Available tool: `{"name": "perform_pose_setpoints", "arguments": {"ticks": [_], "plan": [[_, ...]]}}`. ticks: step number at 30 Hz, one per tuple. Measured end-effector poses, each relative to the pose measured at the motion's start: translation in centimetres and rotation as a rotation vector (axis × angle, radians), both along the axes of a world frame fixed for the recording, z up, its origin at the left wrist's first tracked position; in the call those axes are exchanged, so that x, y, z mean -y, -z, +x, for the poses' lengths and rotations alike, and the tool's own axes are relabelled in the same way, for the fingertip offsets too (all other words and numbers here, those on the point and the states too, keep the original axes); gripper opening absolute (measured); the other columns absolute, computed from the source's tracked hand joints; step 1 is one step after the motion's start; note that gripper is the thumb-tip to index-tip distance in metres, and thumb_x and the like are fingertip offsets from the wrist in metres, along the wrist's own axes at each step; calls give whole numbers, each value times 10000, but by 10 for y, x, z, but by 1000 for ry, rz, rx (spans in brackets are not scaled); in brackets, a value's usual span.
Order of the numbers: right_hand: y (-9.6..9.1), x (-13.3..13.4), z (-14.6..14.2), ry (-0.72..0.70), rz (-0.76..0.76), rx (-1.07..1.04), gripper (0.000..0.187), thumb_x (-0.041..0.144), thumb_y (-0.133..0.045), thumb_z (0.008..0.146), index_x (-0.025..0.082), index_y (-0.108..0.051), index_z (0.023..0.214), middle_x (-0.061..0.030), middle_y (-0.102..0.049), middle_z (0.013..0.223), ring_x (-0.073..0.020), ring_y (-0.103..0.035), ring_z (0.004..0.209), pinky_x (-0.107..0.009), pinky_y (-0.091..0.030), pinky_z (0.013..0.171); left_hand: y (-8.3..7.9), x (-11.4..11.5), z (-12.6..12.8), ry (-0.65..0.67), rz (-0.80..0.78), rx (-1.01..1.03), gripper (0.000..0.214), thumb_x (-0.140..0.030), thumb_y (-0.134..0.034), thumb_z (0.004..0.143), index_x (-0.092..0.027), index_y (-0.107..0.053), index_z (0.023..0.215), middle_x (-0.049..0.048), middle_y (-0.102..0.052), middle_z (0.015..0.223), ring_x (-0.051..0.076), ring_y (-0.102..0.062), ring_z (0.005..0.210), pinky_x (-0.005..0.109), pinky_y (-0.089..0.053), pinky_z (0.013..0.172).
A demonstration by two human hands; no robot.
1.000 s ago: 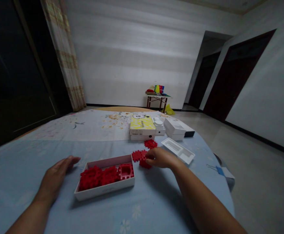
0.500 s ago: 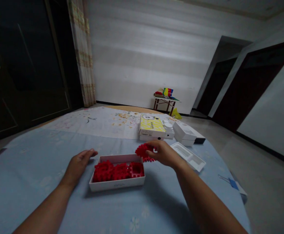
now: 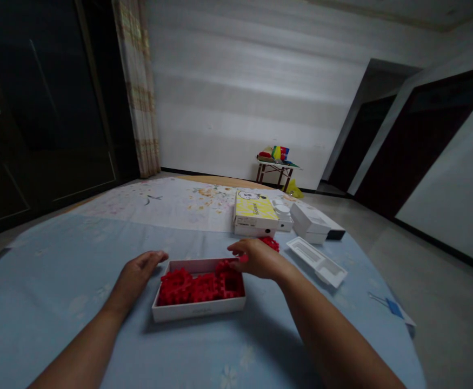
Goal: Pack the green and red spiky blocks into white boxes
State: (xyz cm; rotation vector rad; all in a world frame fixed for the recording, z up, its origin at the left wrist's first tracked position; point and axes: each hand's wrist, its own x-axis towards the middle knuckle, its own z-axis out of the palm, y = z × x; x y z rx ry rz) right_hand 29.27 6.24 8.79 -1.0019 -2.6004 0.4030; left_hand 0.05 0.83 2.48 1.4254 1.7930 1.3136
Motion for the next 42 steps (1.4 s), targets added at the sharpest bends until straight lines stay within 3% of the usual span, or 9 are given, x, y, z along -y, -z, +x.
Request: {"name": "perform_pose_setpoints", "arguments": {"ticks": [7, 12, 16, 19, 24, 28, 34, 38, 42], "plan": [[13, -9, 29, 153, -46, -282, 281, 249, -563, 763, 172, -643, 1021, -53, -676, 862, -145, -609, 740, -265, -457, 681, -7, 1, 0, 124, -57, -59, 468, -595, -524, 666, -211, -686, 878, 51, -693, 999, 250, -587, 1007, 361, -403, 949], [16, 0, 18, 36, 61, -281, 237, 239, -556, 788, 202, -662, 996, -51, -656, 910, -159, -578, 849, -282, -430, 775, -9, 0, 1, 186, -105, -100, 488, -598, -541, 649, -213, -684, 912, 54, -695, 984, 263, -600, 980, 349, -452, 894], [17, 8, 4, -96, 138, -159, 229, 248, -559, 804, 241, -665, 1007, -51, -639, 964, -180, -525, 930, -317, -381, 840, -8, 1, 3, 285, -166, -70, 468, -569, -536, 683, -219, -659, 969, 45, -700, 958, 245, -625, 925, 323, -486, 838], [19, 10, 0, -110, 160, -79, 203, 259, -561, 805, 270, -676, 972, -41, -630, 988, -195, -493, 951, -346, -358, 845, -6, 1, 4, 358, -212, 5, 466, -528, -546, 706, -219, -622, 1046, 41, -700, 960, 229, -636, 900, 302, -494, 819], [15, 0, 12, -45, 165, -131, 201, 288, -552, 811, 246, -676, 964, -51, -622, 1011, -196, -482, 982, -346, -361, 862, -5, 2, 5, 385, -258, 60, 473, -496, -574, 702, -225, -596, 1089, 44, -693, 994, 231, -636, 911, 303, -502, 810], [15, -21, 37, 155, 147, -223, 258, 259, -559, 792, 205, -649, 1028, -65, -633, 1009, -196, -508, 984, -339, -376, 878, -6, 0, 8, 374, -284, 78, 455, -493, -607, 672, -237, -612, 1048, 36, -699, 970, 238, -637, 911, 304, -509, 795], [39, -43, 63, 204, -51, 5, 466, 259, -652, 672, 178, -602, 1129, -100, -611, 1108, -242, -536, 1028, -345, -396, 890, -7, 1, 10, 383, -278, 82, 428, -487, -601, 681, -241, -600, 1031, 24, -699, 938, 235, -631, 922, 308, -499, 819], [55, -46, 59, 148, -125, 88, 564, 277, -685, 628, 211, -565, 1175, -88, -588, 1168, -256, -517, 1071, -349, -367, 919, -9, 2, 11, 393, -291, 80, 451, -507, -589, 679, -234, -586, 1038, 35, -693, 945, 254, -623, 943, 350, -492, 849], [66, -45, 47, 129, -91, 64, 552, 338, -668, 659, 206, -554, 1183, -89, -590, 1165, -271, -491, 1086, -378, -342, 929, -10, 2, 12, 391, -293, 76, 440, -516, -588, 675, -232, -589, 1010, 35, -697, 921, 259, -625, 935, 348, -499, 835]]}}
